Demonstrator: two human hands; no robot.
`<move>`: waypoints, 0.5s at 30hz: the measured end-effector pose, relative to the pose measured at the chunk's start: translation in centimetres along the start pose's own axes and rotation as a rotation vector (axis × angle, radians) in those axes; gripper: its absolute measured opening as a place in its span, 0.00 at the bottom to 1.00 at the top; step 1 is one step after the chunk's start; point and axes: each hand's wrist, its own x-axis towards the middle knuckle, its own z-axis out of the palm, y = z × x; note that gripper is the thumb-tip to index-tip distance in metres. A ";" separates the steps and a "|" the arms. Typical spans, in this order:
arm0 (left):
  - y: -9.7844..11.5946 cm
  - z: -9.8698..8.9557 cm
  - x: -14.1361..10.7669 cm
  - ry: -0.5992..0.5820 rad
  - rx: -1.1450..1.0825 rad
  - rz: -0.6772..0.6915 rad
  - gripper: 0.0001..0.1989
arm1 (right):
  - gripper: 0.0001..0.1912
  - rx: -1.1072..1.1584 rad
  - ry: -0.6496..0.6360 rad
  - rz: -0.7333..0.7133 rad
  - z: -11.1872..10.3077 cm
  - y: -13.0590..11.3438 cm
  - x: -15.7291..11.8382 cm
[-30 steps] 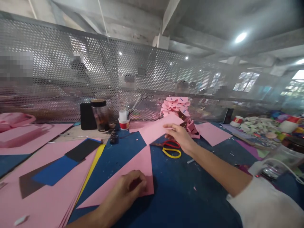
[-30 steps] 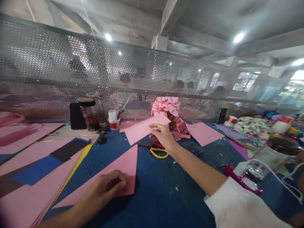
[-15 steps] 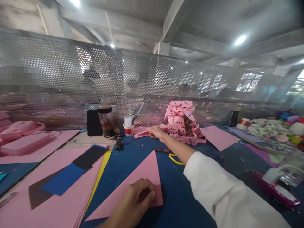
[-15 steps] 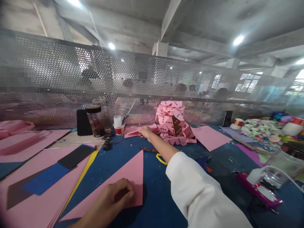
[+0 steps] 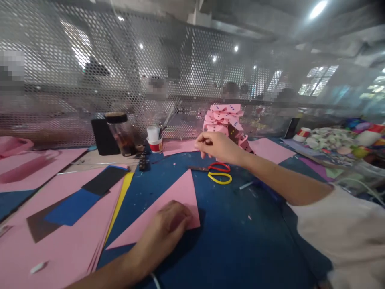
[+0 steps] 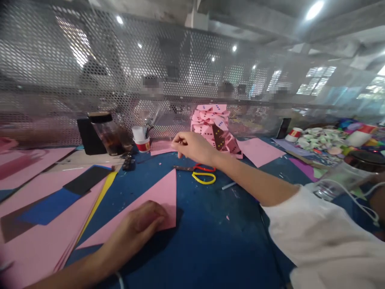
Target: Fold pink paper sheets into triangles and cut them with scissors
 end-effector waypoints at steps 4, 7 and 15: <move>-0.7 0.1 -0.2 0.042 0.276 0.188 0.14 | 0.08 -0.150 -0.011 -0.040 0.3 -2.9 -8.6; -1.1 0.4 -0.3 0.022 0.483 0.212 0.28 | 0.07 -0.245 -0.007 -0.048 1.8 -2.3 -12.3; -1.2 0.6 0.1 0.015 0.645 0.239 0.25 | 0.07 -0.307 0.011 -0.179 6.8 3.7 -13.5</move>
